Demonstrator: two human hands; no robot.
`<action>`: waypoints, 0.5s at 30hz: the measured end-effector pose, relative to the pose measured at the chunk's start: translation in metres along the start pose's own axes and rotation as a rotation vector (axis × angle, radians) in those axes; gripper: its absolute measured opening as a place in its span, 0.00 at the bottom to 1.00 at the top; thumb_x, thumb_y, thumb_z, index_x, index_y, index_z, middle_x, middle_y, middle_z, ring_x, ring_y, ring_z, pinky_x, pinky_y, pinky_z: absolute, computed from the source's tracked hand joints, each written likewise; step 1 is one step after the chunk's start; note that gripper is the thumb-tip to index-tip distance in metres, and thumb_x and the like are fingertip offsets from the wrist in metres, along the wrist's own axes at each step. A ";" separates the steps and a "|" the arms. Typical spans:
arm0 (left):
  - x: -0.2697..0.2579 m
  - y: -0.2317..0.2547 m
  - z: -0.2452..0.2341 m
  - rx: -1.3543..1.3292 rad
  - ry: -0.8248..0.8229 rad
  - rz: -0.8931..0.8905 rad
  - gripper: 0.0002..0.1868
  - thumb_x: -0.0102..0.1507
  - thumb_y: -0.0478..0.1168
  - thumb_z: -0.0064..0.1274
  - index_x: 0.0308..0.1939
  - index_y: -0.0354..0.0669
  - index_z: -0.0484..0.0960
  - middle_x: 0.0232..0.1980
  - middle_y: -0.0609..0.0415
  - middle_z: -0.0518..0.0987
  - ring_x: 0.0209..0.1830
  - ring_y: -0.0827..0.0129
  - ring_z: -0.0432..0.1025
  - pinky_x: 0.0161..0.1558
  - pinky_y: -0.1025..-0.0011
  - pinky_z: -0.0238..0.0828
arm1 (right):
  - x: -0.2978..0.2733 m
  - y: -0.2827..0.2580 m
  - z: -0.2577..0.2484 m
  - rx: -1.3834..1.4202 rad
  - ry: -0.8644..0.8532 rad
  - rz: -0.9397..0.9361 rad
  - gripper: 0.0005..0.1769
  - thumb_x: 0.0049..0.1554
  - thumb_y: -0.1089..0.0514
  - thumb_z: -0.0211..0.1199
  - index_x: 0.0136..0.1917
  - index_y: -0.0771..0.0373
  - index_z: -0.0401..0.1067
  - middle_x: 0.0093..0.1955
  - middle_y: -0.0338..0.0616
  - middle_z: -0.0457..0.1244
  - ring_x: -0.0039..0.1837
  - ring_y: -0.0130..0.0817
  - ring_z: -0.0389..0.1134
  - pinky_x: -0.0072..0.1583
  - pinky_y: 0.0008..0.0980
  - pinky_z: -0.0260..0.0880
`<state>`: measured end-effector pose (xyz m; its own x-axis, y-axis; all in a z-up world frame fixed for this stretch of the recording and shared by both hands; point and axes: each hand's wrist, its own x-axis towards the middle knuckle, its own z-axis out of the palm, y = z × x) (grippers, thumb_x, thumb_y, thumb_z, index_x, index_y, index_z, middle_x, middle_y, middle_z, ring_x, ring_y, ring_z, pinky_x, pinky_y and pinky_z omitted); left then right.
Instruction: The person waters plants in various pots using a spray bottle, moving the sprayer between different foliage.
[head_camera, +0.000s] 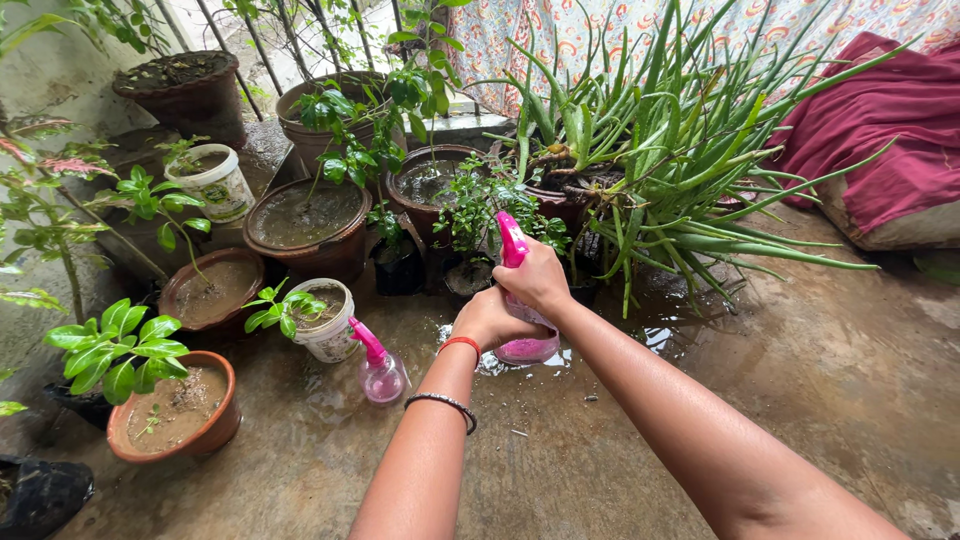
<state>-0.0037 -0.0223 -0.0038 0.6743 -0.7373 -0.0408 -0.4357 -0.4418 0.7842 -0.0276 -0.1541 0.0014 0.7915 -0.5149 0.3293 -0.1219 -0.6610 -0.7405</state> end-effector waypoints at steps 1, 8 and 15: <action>0.001 0.001 0.001 0.005 -0.001 -0.003 0.45 0.34 0.61 0.70 0.53 0.49 0.84 0.52 0.51 0.86 0.51 0.60 0.80 0.53 0.65 0.75 | 0.000 0.003 -0.001 0.019 0.004 -0.016 0.16 0.43 0.54 0.67 0.45 0.60 0.75 0.41 0.48 0.71 0.45 0.45 0.73 0.51 0.40 0.72; 0.004 0.009 0.008 0.035 -0.021 -0.040 0.47 0.32 0.62 0.70 0.54 0.50 0.83 0.52 0.51 0.86 0.51 0.60 0.80 0.53 0.64 0.76 | 0.000 0.013 -0.006 0.007 0.025 0.010 0.17 0.43 0.54 0.68 0.45 0.61 0.75 0.42 0.49 0.71 0.45 0.45 0.74 0.52 0.39 0.73; 0.007 0.012 0.009 0.083 -0.024 -0.055 0.46 0.33 0.63 0.70 0.54 0.51 0.83 0.52 0.51 0.85 0.51 0.59 0.80 0.53 0.64 0.76 | 0.000 0.010 -0.011 -0.013 0.031 0.033 0.18 0.42 0.54 0.69 0.46 0.61 0.75 0.41 0.51 0.70 0.45 0.46 0.73 0.51 0.41 0.72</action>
<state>-0.0096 -0.0378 -0.0003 0.6843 -0.7225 -0.0983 -0.4469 -0.5221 0.7264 -0.0352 -0.1665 0.0003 0.7682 -0.5527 0.3231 -0.1554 -0.6505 -0.7434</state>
